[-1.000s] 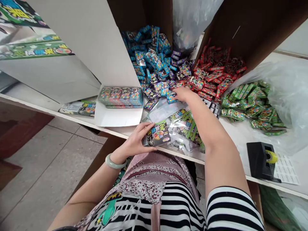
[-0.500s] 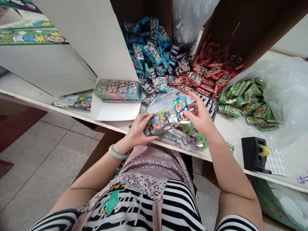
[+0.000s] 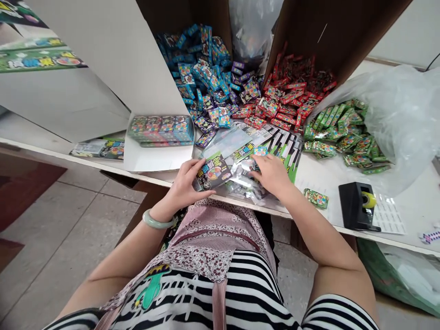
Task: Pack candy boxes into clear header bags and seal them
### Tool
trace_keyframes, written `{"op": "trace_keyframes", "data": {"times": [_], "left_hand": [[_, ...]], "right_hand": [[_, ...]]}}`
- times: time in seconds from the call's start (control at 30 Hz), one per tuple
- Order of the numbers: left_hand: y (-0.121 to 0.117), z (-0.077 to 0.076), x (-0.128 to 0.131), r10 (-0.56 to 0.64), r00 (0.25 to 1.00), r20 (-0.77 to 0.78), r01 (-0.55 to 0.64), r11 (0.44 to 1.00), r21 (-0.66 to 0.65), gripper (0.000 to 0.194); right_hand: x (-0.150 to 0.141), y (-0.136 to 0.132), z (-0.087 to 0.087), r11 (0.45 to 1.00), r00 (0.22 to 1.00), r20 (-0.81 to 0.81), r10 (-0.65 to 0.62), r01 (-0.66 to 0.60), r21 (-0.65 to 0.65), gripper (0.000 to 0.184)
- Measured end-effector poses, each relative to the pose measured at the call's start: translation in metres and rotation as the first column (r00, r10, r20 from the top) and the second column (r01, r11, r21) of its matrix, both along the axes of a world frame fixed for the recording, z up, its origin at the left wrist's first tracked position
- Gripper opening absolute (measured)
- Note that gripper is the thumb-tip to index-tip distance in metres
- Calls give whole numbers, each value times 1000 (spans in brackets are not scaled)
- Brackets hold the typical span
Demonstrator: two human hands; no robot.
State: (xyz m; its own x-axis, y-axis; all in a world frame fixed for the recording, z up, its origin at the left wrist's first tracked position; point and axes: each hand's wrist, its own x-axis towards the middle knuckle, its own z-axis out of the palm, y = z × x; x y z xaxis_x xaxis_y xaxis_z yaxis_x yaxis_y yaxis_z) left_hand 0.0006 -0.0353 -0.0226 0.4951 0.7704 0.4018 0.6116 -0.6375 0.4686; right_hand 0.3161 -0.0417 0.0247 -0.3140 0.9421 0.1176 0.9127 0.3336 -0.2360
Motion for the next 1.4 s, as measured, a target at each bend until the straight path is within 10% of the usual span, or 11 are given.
{"op": "trace_keyframes", "data": {"times": [0.27,0.53,0.67,0.9,1.1,1.23,1.4], "left_hand": [[0,-4,-4,-51,998,33,53,997,-61,100],[-2,2,-5,-125,992,-1,125,991,-56,101],[-1,5,0,-209,978,10,210,975,-79,101],[-4,8,9,-338,941,31,339,940,-47,103],[-9,3,13,-211,972,105,219,972,-80,101],[-16,5,14,-115,986,117,123,990,-66,100],[-25,8,27,-47,982,182,63,995,-81,94]], "right_hand": [[51,37,-8,974,992,-87,88,-105,-201,84],[36,8,30,949,895,-381,230,-293,-117,72],[17,-12,56,893,878,-306,368,-426,-146,68],[-4,-9,48,861,873,-148,466,-485,-153,63],[-20,-9,42,921,902,-270,338,-376,-102,78],[-26,-26,28,981,905,-391,168,-194,-26,49],[-41,-48,2,973,774,-631,-56,-100,-209,45]]}}
